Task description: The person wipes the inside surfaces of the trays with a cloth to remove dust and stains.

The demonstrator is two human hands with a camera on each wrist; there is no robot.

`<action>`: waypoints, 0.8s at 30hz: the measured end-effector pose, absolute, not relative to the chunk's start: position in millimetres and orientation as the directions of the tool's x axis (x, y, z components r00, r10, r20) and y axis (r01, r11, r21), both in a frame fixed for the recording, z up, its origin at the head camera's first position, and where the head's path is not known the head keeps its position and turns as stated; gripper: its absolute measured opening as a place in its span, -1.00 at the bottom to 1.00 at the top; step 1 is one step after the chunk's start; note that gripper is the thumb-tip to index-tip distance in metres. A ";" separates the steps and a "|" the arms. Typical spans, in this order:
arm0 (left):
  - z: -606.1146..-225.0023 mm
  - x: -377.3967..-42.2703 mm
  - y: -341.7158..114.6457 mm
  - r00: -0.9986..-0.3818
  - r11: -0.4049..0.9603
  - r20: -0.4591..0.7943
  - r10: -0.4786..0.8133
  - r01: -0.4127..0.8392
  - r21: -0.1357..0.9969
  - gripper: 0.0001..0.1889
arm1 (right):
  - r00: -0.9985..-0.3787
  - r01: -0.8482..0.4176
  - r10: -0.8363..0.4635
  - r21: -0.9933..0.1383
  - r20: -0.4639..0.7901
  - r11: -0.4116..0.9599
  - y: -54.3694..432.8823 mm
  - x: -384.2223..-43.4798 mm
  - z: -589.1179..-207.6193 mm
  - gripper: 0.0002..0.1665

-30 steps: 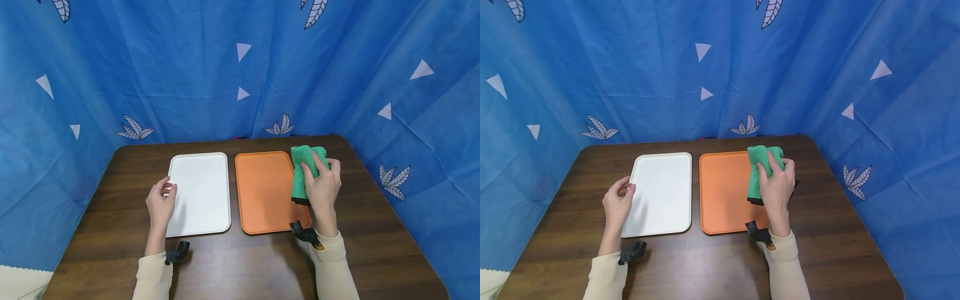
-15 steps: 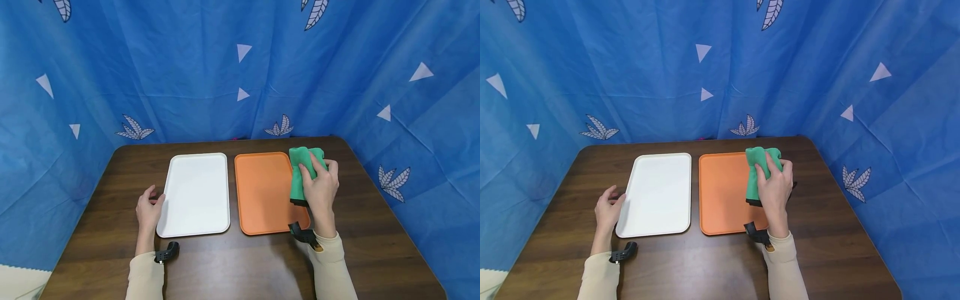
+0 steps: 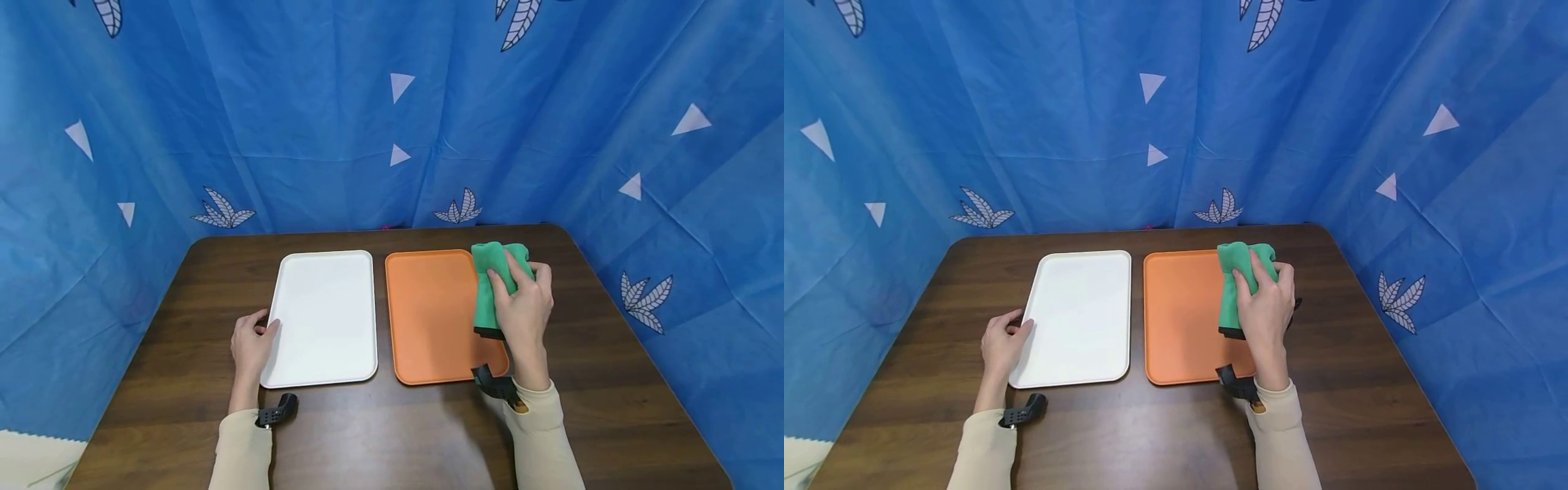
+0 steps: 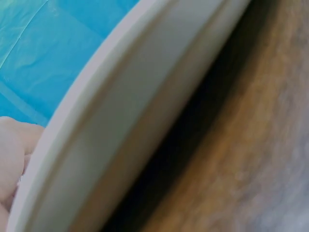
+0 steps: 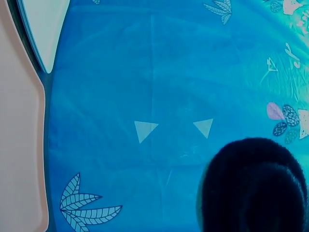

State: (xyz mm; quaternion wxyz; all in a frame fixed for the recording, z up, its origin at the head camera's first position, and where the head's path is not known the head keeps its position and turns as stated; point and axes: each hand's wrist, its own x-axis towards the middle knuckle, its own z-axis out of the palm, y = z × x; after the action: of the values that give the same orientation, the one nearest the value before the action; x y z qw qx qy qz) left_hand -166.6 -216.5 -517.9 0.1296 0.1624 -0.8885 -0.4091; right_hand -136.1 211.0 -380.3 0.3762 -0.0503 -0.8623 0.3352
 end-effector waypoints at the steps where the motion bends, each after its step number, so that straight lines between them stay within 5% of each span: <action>1: -518.4 -166.7 -216.2 -0.912 0.607 0.098 -0.397 -0.181 0.774 -0.58 | -0.713 -0.165 0.339 -0.617 0.614 0.770 211.0 -136.1 -380.2 -0.49; 14: -518.5 -167.7 -212.5 -0.885 0.596 0.195 -0.423 -0.110 0.795 -0.80 | -0.726 -0.150 0.335 -0.614 0.601 0.775 209.0 -135.5 -381.4 -0.48; 24: -510.3 -168.9 -212.1 -0.879 0.451 0.013 -0.477 -0.231 0.862 -0.77 | -0.723 -0.154 0.327 -0.604 0.608 0.782 208.3 -136.0 -381.5 -0.48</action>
State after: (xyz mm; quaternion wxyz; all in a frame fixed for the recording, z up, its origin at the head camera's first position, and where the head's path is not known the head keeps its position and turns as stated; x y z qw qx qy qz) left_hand -168.9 -212.1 -510.3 0.1277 0.2102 -0.8421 -0.4800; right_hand -136.0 208.3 -381.5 0.3685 -0.0499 -0.8690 0.3263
